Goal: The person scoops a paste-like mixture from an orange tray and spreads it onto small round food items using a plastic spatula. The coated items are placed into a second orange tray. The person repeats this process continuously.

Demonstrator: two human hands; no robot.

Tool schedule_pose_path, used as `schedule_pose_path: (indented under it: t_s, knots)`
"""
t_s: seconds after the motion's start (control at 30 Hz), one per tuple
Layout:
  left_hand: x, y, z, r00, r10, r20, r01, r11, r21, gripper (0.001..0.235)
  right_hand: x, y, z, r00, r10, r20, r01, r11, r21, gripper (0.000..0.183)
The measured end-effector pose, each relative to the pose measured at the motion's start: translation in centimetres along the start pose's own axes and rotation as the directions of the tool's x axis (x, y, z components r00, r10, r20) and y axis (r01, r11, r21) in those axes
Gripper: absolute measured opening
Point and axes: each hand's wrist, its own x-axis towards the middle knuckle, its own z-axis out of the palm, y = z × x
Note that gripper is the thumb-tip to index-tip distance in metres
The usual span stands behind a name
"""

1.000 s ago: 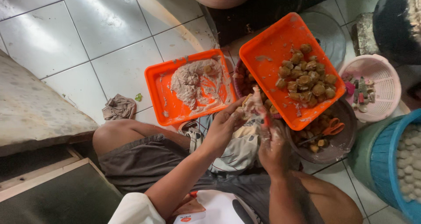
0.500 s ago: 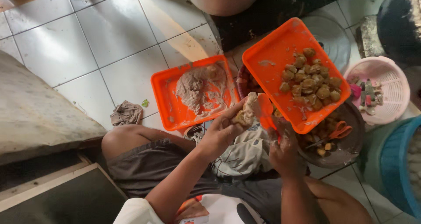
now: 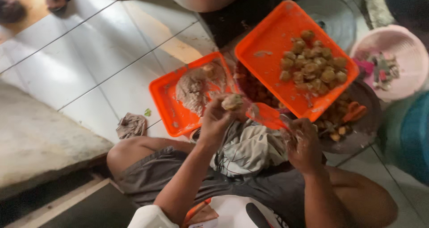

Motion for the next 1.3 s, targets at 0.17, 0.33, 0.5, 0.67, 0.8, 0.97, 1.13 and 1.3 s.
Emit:
schedule_pose_path:
  t_s: [0.17,0.33,0.5,0.67,0.8,0.97,1.13,1.3]
  knots:
    - [3.7,-3.2,-0.5,0.990,0.117,0.079,-0.130,0.534,0.836,0.032,-3.8,3.1,-0.9,0.906,0.416,-0.077,-0.395,0.897,0.196,0.038]
    - [5.6,-9.8,5.5,0.989,0.089,-0.121,0.070,0.443,0.894,0.040,-6.7,4.7,-1.3,0.798,0.580,-0.164,-0.449,0.753,0.481,0.039]
    - [9.5,-12.4,10.0,0.931,0.281,0.234,-0.310,0.267,0.912,0.058,-7.6,6.2,-2.1,0.772,0.615,-0.159,-0.394,0.660,0.640,0.040]
    - [9.3,-11.3,5.7,0.972,0.234,-0.032,-0.070,0.415,0.907,0.022,-7.0,6.1,-2.5,0.766,0.641,-0.045,-0.243,0.354,0.903,0.041]
    - [7.4,-11.5,-1.0,0.980,0.197,-0.014,-0.007,0.106,0.994,0.016,-6.0,5.5,-1.5,0.776,0.629,0.050,-0.207,0.178,0.962,0.041]
    - [10.5,-19.9,-5.5,0.996,-0.054,0.076,-0.090,-0.328,0.940,0.029,-5.1,4.6,-0.6,0.790,0.602,0.118,-0.216,0.093,0.972,0.040]
    - [15.7,-28.0,-6.8,0.994,-0.108,-0.018,-0.040,-0.506,0.862,0.054,-5.3,2.7,-1.3,0.834,0.544,0.093,-0.236,0.201,0.951,0.035]
    - [15.3,-28.0,-7.3,0.992,-0.105,-0.065,0.007,-0.477,0.879,0.041,-5.1,1.3,-1.1,0.774,0.599,0.206,-0.450,0.290,0.845,0.021]
